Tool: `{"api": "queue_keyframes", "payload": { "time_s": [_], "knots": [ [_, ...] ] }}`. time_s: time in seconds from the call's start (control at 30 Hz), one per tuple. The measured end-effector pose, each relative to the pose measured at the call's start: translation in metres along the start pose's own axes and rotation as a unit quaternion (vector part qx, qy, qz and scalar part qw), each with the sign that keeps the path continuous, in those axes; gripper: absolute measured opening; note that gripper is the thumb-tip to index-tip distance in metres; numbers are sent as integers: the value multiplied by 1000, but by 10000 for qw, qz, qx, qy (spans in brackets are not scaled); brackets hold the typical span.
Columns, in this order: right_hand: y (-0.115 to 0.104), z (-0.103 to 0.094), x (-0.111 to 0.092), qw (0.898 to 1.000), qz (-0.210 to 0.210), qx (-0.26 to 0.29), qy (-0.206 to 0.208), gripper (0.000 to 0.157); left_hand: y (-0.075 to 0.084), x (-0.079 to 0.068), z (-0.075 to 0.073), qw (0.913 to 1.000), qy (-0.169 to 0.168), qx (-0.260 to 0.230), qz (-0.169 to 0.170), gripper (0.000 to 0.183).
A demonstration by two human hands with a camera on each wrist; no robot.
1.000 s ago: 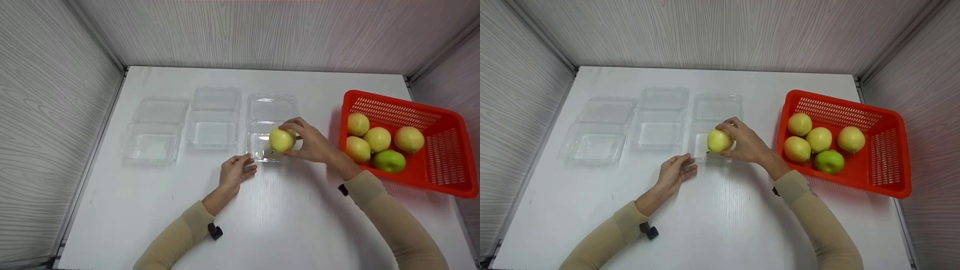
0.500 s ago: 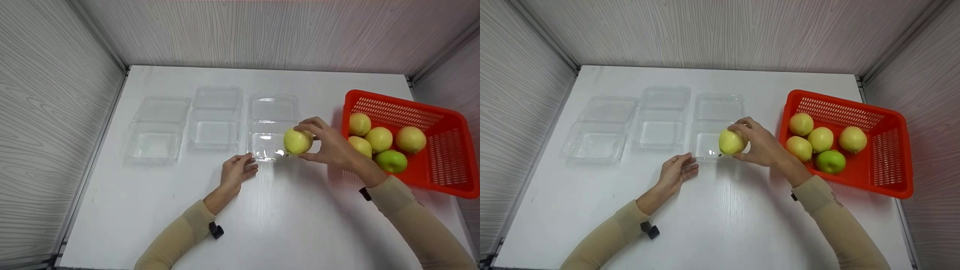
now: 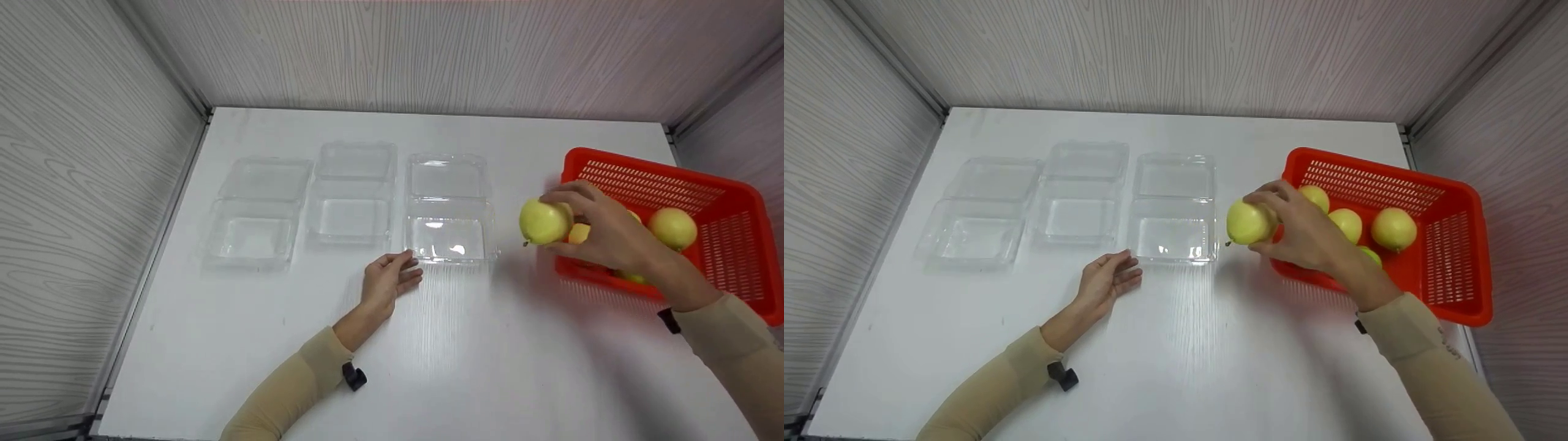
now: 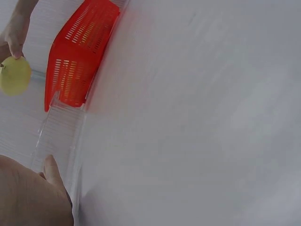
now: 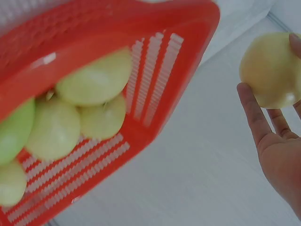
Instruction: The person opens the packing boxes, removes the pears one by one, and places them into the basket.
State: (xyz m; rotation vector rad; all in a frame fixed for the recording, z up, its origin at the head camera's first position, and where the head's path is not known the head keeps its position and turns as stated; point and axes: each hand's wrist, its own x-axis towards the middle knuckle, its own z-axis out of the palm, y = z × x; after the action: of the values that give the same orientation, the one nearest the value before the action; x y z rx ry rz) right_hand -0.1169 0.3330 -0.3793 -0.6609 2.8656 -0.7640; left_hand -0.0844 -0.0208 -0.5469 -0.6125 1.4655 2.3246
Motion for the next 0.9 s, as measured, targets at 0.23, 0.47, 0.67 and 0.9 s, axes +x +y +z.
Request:
{"api": "queue_keyframes", "payload": {
  "time_s": [0.23,0.47,0.67,0.9],
  "knots": [
    [21,-33,-20,9980,339,-528,51,73,1,-2,0,9998,27,-173,-44,19],
    [47,-54,-39,9926,813,-899,-36,76,2,-2,1,9998,65,-173,-47,19],
    [73,-70,-55,9872,1196,-1040,-145,78,2,-2,2,9999,129,-86,-57,17],
    [105,-77,-74,9739,1708,-1491,-88,82,0,1,2,9997,155,-167,-47,15]
  ]
}}
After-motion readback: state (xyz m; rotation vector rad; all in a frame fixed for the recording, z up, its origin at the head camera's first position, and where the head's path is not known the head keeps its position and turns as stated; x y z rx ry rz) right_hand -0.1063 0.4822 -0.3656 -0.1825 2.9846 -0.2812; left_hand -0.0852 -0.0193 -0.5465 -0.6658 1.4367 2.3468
